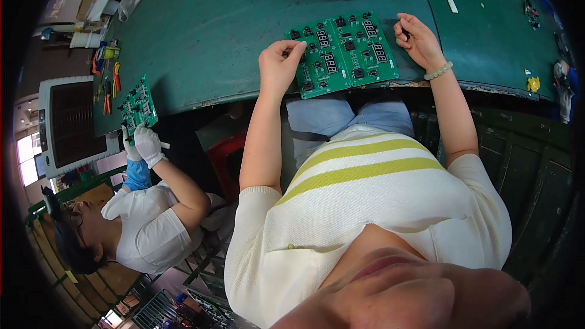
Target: Insert electronic components into a printed circuit board.
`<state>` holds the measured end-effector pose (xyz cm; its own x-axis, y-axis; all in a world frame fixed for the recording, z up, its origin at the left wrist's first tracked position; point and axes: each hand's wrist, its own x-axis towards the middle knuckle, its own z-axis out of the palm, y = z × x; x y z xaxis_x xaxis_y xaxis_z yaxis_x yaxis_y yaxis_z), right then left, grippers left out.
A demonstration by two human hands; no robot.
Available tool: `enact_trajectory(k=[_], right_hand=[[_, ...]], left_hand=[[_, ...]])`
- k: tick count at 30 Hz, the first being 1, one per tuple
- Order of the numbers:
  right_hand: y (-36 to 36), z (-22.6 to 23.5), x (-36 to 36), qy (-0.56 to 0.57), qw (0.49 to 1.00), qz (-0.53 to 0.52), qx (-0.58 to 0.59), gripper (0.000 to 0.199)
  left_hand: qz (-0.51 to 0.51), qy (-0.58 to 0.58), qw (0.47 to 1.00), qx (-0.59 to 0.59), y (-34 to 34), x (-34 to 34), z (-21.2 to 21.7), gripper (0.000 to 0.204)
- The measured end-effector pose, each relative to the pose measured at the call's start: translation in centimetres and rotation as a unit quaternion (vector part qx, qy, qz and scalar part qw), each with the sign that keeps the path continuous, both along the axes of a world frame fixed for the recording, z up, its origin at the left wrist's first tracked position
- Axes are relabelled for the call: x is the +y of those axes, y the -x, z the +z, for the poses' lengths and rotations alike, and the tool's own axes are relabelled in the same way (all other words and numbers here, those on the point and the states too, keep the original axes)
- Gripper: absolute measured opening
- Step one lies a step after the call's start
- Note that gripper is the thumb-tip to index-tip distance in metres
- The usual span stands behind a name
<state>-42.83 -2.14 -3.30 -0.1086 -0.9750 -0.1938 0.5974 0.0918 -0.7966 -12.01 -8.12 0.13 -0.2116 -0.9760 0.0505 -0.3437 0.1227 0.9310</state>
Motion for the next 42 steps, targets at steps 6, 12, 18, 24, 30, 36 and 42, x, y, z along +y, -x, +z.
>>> enact_trajectory(k=[6,12,18,24,30,36,42], right_hand=[[0.6,-0.5,-0.1,0.014,0.998,0.067,0.011,0.021],[-0.4,0.0,0.4,0.026,0.995,0.022,0.091,0.017],[-1.7,-0.2,0.5,-0.002,0.975,-0.017,0.222,0.015],[-2.5,-0.6,0.7,0.064,0.923,-0.046,0.377,0.019],[-3.0,1.0,0.6,0.013,0.868,-0.008,0.496,0.024],[-2.7,1.9,0.7,0.001,0.821,0.013,0.571,0.022],[-2.8,2.3,1.0,0.066,0.782,0.009,0.620,0.017]], left_hand=[[-0.018,0.145,0.971,-0.191,1.4,1.1,0.9,0.013],[0.009,0.161,0.967,-0.196,1.6,2.0,0.8,0.013],[0.024,0.203,0.960,-0.193,1.1,1.9,0.0,0.012],[-0.027,0.185,0.966,-0.177,0.8,1.5,-0.1,0.011],[0.024,0.180,0.969,-0.169,1.3,1.9,-0.1,0.012],[-0.016,0.178,0.970,-0.162,0.5,1.6,-0.3,0.013],[0.018,0.178,0.975,-0.131,1.0,1.4,0.2,0.014]])
